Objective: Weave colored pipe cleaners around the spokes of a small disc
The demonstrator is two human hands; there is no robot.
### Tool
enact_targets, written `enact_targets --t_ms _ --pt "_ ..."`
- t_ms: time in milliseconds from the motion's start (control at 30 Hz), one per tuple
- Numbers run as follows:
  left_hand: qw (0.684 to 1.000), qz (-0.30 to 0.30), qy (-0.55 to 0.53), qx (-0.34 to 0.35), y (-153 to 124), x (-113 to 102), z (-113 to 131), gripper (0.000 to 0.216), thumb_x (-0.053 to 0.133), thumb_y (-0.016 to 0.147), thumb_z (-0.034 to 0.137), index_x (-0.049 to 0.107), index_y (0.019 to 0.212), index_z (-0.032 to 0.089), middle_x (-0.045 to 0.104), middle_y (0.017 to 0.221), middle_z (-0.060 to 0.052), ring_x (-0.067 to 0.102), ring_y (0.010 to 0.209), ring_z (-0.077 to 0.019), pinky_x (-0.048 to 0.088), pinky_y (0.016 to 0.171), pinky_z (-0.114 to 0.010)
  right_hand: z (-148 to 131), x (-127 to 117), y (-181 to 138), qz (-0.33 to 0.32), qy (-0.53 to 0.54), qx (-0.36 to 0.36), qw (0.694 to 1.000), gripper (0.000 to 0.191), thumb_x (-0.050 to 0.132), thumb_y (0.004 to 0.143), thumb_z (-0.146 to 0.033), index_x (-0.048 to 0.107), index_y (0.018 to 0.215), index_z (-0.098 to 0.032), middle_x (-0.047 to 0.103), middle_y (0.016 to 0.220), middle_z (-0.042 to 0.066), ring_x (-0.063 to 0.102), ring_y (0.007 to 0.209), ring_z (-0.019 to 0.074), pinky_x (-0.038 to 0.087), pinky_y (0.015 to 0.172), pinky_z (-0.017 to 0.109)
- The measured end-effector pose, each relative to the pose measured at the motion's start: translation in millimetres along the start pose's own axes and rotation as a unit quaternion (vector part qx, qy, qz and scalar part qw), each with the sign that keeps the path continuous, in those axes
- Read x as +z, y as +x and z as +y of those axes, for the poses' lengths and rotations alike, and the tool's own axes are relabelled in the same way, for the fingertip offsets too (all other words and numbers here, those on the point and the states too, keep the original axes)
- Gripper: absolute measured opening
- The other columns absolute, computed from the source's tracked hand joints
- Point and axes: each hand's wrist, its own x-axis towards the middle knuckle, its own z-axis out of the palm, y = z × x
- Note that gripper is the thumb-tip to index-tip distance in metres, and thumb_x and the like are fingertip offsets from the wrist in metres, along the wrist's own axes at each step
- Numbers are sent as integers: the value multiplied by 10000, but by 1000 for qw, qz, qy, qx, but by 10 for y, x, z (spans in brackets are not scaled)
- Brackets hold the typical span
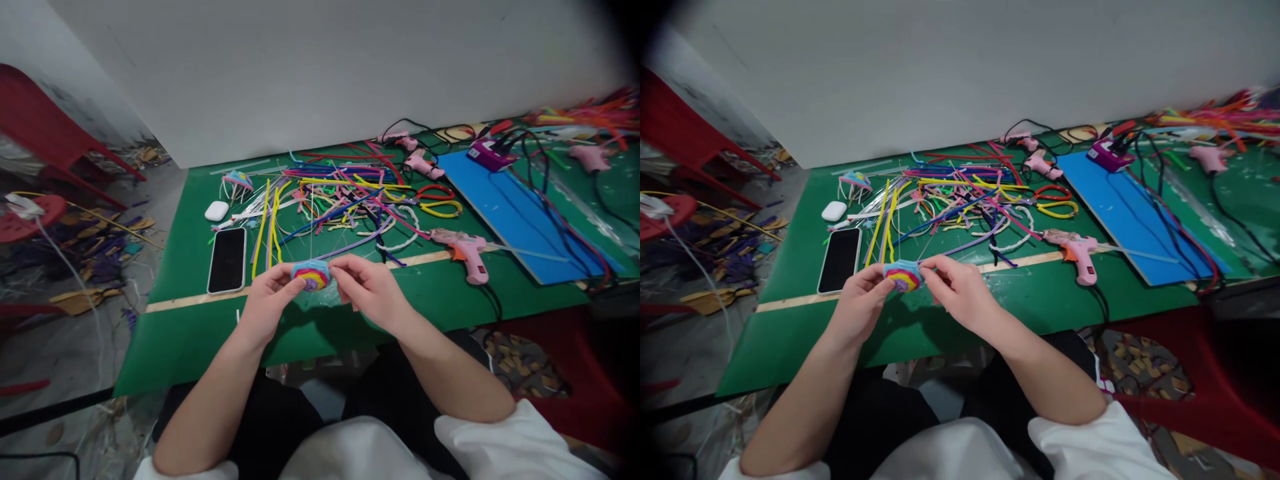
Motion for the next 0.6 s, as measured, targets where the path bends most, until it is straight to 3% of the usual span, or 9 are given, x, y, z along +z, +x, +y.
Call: enact_targets --t_ms 367,600 --pt "1000 11 12 3 -34 39 16 162 708 679 285 667 798 185 689 837 -22 626 755 -152 495 724 -268 -50 4 -56 49 -123 -67 989 165 436 873 -276 571 841 -186 490 530 -46 431 448 73 326 486 198" --pt "999 6 38 15 -41 20 -23 159 710 675 318 675 770 195 705 821 -42 585 1023 -226 449 873 -331 -99 35 -82 68 -78 -43 994 140 445 863 -252 555 804 -188 460 523 -54 397 439 64 312 456 190"
